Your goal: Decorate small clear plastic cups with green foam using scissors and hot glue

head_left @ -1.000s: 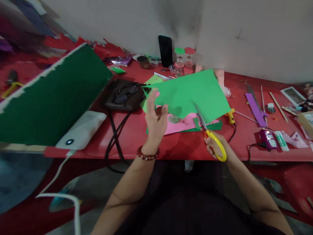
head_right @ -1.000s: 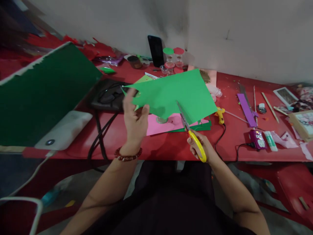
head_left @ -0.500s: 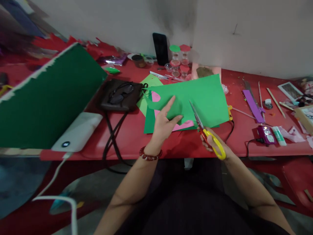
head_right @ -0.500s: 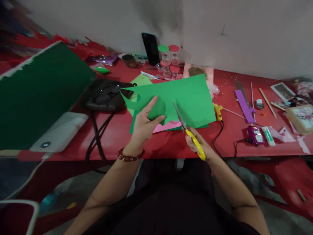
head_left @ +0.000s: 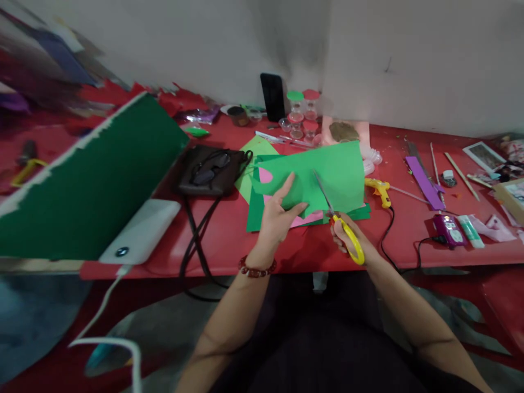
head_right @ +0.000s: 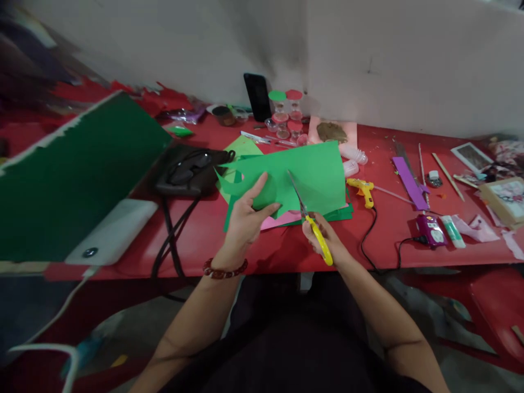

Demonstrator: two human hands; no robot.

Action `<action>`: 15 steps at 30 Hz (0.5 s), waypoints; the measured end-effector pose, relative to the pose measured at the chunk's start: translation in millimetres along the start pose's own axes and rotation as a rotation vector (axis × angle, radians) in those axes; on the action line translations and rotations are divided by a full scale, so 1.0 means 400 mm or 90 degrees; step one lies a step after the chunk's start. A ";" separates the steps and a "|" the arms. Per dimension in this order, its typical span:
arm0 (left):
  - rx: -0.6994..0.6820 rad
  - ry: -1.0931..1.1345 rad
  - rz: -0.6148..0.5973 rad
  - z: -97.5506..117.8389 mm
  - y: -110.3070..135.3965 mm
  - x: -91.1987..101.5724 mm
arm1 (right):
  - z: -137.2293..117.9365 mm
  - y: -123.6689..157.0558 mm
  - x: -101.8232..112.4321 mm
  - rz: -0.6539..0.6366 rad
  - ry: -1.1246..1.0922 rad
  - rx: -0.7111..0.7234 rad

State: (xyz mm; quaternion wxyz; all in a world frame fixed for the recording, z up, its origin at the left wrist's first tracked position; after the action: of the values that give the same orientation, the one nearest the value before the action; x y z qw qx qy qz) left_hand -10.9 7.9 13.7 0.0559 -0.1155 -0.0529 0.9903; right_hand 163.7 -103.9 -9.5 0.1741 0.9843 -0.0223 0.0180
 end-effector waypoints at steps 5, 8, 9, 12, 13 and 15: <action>0.030 0.034 -0.015 -0.019 -0.021 -0.002 | -0.004 -0.043 -0.018 0.005 -0.003 -0.003; 0.054 0.043 -0.024 -0.019 -0.046 -0.006 | -0.016 -0.070 -0.019 0.012 -0.005 0.010; 0.065 0.051 -0.029 -0.020 -0.054 -0.009 | -0.025 -0.081 -0.019 0.010 -0.013 0.022; 0.092 0.088 -0.039 -0.022 -0.075 -0.021 | -0.059 -0.115 -0.014 0.015 -0.032 0.059; 0.099 0.101 -0.035 -0.022 -0.083 -0.023 | -0.070 -0.127 -0.012 0.021 -0.030 0.069; 0.118 0.127 -0.020 -0.024 -0.098 -0.024 | -0.087 -0.150 -0.007 0.035 -0.016 0.080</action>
State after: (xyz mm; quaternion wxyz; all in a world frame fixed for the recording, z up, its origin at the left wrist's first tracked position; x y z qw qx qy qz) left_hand 4.6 46.5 11.4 0.0870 -0.2067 0.0428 0.9736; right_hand 162.9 -35.5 2.6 0.1111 0.9925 -0.0501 0.0119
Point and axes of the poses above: each hand's wrist, its own y-axis away from the middle knuckle, its own x-axis out of the back of the hand, z = x × y, the point moved 10 cm from there along -y, towards the middle knuckle, and after that the axes turned 6 degrees about y, right-handed, at the moved point
